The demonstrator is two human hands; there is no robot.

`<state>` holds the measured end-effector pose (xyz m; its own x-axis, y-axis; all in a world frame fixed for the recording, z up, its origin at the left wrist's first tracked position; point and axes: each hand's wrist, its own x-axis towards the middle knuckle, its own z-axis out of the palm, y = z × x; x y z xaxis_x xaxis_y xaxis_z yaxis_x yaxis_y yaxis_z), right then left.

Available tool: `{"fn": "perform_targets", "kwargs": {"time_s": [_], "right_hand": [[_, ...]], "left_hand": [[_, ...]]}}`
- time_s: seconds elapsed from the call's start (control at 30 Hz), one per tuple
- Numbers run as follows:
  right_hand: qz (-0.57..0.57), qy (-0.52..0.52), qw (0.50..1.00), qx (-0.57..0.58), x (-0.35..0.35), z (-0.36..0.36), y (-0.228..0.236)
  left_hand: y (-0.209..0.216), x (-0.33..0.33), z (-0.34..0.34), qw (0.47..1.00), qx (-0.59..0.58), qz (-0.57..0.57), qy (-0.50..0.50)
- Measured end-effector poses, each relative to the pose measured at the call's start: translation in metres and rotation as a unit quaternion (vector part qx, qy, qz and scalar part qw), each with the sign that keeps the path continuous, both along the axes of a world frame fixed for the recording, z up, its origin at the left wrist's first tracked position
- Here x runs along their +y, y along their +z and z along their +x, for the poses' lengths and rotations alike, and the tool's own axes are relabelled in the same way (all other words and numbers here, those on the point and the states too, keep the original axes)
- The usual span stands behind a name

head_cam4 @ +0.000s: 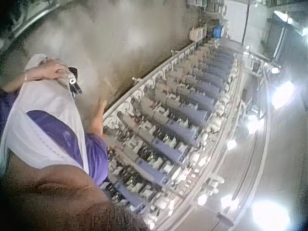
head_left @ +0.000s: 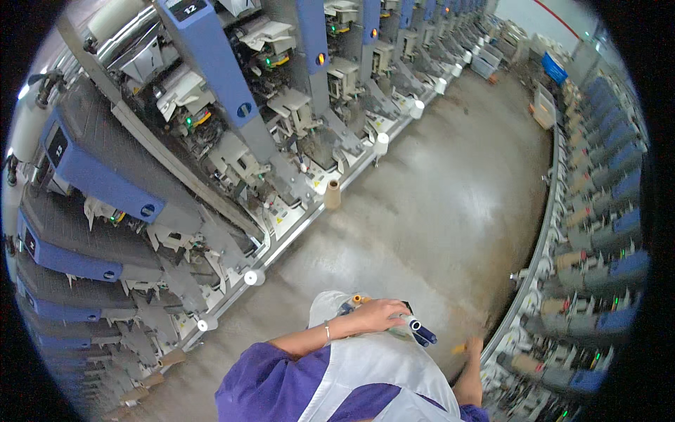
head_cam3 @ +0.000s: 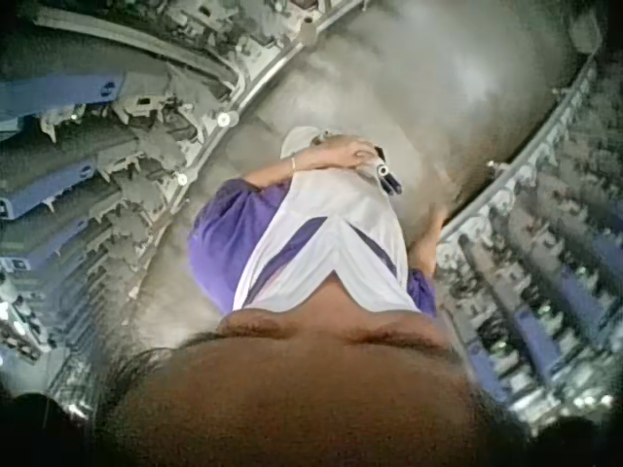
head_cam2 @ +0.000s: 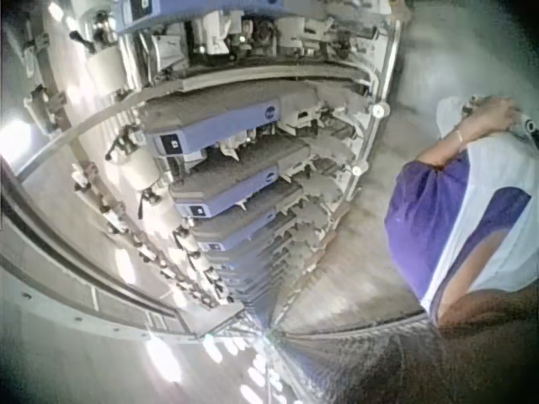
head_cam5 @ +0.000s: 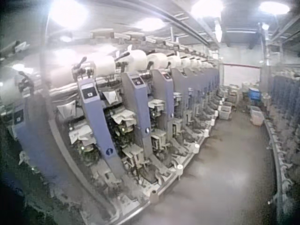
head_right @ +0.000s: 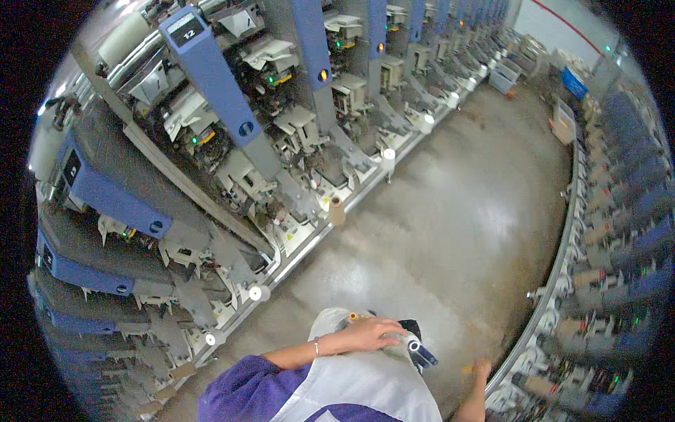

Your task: The person walks along a row of textile machines and replaces empty spools with new ones. They remove empty spools from the top of each machine and install new spools, occasionally using a yellow tool to assist with the process.

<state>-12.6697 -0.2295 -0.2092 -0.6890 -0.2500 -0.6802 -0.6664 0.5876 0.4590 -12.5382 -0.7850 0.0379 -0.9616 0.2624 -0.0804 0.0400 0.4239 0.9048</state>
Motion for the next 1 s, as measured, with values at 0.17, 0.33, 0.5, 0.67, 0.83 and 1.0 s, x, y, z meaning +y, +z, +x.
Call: {"fn": "perform_targets", "kwargs": {"time_s": [0.17, 0.33, 0.5, 0.67, 0.83, 1.0], "right_hand": [[-0.138, -0.171, 0.975, 0.005, 0.140, -0.124, -0.008], [-0.352, -0.052, 0.931, 0.078, -0.066, -0.445, 0.027], [-0.675, -0.276, 0.658, -0.191, -0.444, -0.598, 0.105], [-0.694, -0.086, 0.667, -0.257, -0.709, -0.602, 0.156], [-0.709, -0.023, 0.658, -0.252, -0.859, -0.651, 0.146], [-0.690, 0.004, 0.695, -0.202, -0.973, -0.694, 0.107]], "left_hand": [[-0.008, -0.028, -0.118, 0.983, -0.100, 0.031, 0.149], [-0.014, -0.014, -0.220, 0.967, -0.080, 0.053, 0.236], [0.005, -0.030, -0.266, 0.926, -0.047, 0.028, 0.373], [0.003, -0.074, -0.284, 0.879, -0.049, 0.019, 0.473], [-0.010, -0.093, -0.284, 0.818, -0.108, 0.051, 0.563], [-0.015, -0.086, -0.274, 0.683, -0.132, 0.097, 0.712]]}}
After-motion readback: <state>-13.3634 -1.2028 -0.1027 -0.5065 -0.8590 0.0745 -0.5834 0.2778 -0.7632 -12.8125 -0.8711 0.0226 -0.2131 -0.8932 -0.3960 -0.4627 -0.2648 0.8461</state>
